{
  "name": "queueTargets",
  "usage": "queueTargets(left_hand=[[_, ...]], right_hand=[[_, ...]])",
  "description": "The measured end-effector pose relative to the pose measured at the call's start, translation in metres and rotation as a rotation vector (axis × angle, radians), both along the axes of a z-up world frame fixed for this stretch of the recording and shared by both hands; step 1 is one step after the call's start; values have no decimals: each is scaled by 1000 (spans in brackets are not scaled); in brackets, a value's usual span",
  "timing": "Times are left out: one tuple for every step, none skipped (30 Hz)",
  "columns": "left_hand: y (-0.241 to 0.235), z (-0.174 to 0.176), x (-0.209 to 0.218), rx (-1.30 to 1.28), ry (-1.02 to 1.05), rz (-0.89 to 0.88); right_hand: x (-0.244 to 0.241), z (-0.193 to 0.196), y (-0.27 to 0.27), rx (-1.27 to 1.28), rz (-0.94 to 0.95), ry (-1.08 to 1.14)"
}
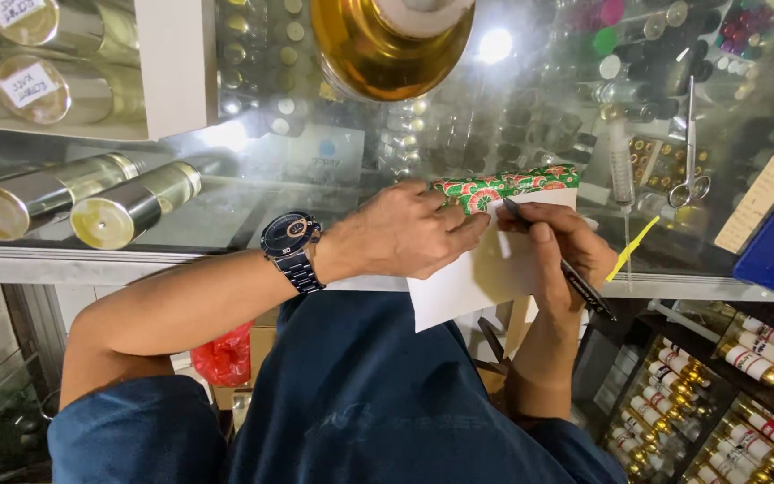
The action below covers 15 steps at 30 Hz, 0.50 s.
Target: Writing notes on a gift tag and attaching it to a perfume gift box before cutting paper.
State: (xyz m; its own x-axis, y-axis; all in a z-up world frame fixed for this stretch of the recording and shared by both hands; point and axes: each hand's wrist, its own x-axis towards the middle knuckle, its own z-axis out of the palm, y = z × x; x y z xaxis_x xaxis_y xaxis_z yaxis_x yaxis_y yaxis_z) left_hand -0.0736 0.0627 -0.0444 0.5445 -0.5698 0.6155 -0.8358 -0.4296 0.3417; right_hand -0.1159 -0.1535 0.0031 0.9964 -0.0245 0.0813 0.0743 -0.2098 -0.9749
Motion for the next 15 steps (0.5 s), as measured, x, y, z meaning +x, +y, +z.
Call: queueTargets(left_hand=[[1, 0, 0, 0, 3, -2], [2, 1, 0, -1, 10, -3], [2, 1, 0, -5, 20, -5], [1, 1, 0, -8, 25, -8], [0, 0, -1, -8, 17, -5], [-1, -1, -1, -8, 8, -2], [0, 1, 0, -9, 14, -3], [1, 3, 0, -15, 24, -10], [2, 5, 0, -23, 35, -19], [3, 5, -1, -24, 42, -22], [3, 4, 0, -6, 38, 0], [2, 3, 1, 13, 35, 21], [2, 4, 1, 9, 36, 21], [3, 5, 1, 23, 37, 20], [4, 5, 1, 39, 38, 20]], right_hand=[[3, -4, -4, 0, -2, 3], [5, -8, -8, -2, 36, -45], [7, -11, -13, -6, 73, -91], [8, -13, -12, -8, 70, -85], [8, -16, -11, 13, 72, -96], [9, -19, -10, 34, 73, -108], [9, -21, -12, 34, 72, -102], [8, -22, -15, 29, 68, -86], [7, -23, -16, 23, 62, -69], [3, -27, -19, 22, 60, -62], [0, -31, -23, 53, 43, -48], [-3, -34, -27, 84, 26, -33], [0, -32, -25, 81, 25, -32], [3, -29, -23, 58, 54, -53], [5, -27, -20, 37, 82, -75]])
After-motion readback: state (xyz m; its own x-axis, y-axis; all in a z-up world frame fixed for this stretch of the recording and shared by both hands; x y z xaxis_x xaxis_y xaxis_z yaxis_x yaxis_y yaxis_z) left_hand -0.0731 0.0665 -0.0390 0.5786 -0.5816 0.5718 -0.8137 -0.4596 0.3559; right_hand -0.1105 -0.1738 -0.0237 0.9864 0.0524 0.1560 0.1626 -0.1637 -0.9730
